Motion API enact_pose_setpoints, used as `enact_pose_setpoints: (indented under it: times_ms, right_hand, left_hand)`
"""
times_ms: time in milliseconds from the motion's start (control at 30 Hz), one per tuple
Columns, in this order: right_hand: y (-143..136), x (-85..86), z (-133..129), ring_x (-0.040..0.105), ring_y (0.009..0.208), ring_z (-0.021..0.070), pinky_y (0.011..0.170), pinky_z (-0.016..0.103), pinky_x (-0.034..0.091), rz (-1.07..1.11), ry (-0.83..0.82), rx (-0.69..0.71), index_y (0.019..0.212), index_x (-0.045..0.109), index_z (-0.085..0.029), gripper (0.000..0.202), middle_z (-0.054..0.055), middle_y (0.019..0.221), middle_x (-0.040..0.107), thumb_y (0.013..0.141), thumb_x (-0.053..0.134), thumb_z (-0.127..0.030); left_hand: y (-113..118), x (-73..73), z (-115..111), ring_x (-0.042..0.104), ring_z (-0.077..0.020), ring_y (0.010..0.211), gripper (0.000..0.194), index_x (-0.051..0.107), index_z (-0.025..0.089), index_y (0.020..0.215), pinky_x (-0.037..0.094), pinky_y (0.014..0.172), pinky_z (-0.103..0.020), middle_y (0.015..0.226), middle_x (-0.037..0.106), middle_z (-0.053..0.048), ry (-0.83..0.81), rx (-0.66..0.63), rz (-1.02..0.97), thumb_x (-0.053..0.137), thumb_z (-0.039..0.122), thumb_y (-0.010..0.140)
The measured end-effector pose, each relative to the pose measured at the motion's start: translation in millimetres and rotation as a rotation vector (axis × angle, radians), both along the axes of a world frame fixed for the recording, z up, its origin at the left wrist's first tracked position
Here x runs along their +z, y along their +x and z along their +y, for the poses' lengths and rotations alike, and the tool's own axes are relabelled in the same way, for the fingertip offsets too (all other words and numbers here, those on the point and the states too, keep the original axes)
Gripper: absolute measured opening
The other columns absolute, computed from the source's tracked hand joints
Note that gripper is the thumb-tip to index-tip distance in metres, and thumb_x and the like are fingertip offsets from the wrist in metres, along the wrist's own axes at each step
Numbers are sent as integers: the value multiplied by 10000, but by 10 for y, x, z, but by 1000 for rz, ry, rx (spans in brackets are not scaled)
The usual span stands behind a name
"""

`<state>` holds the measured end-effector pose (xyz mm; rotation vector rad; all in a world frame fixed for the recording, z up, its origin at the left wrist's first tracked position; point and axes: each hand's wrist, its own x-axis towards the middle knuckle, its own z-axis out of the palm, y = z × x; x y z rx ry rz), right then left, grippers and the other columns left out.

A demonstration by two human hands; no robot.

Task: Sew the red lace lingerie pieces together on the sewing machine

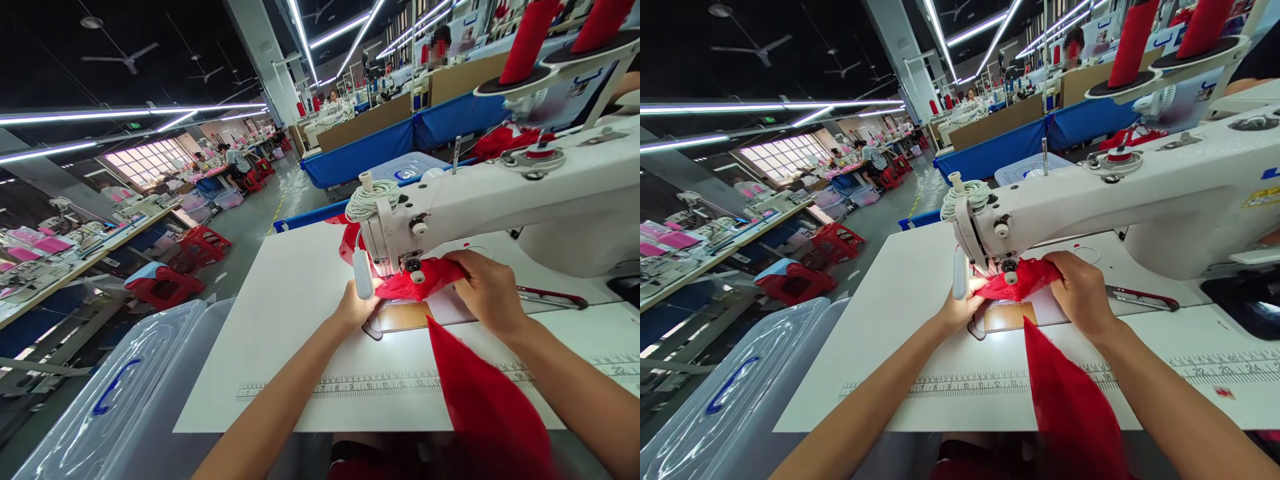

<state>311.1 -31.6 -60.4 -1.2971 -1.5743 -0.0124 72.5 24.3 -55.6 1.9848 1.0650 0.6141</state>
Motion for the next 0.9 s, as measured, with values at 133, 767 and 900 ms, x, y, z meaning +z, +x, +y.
enact_pose_setpoints:
  times_ms: [133,767,900]
  right_hand:
    - [14,-32,10,657,698,187,622,314,529,44,-72,93,843,537,-255,144,39,892,697,746,476,-168]
    - [-152,-37,-10,567,623,161,533,276,379,-756,100,401,803,550,-219,260,27,773,641,918,364,-78]
    - [-209,-67,31,574,535,152,476,271,392,-761,170,360,966,593,-207,324,11,735,678,904,325,-36]
  left_hand:
    - [-32,-5,-20,460,-127,626,314,438,190,623,421,605,-266,625,430,20,260,-123,124,493,282,918]
    - [25,-133,-254,403,-119,497,274,508,178,637,251,456,-268,585,470,21,1239,-187,364,474,13,853]
    - [37,-82,-320,441,-139,515,266,553,180,649,247,414,-282,624,533,-13,1237,-153,359,481,-10,821]
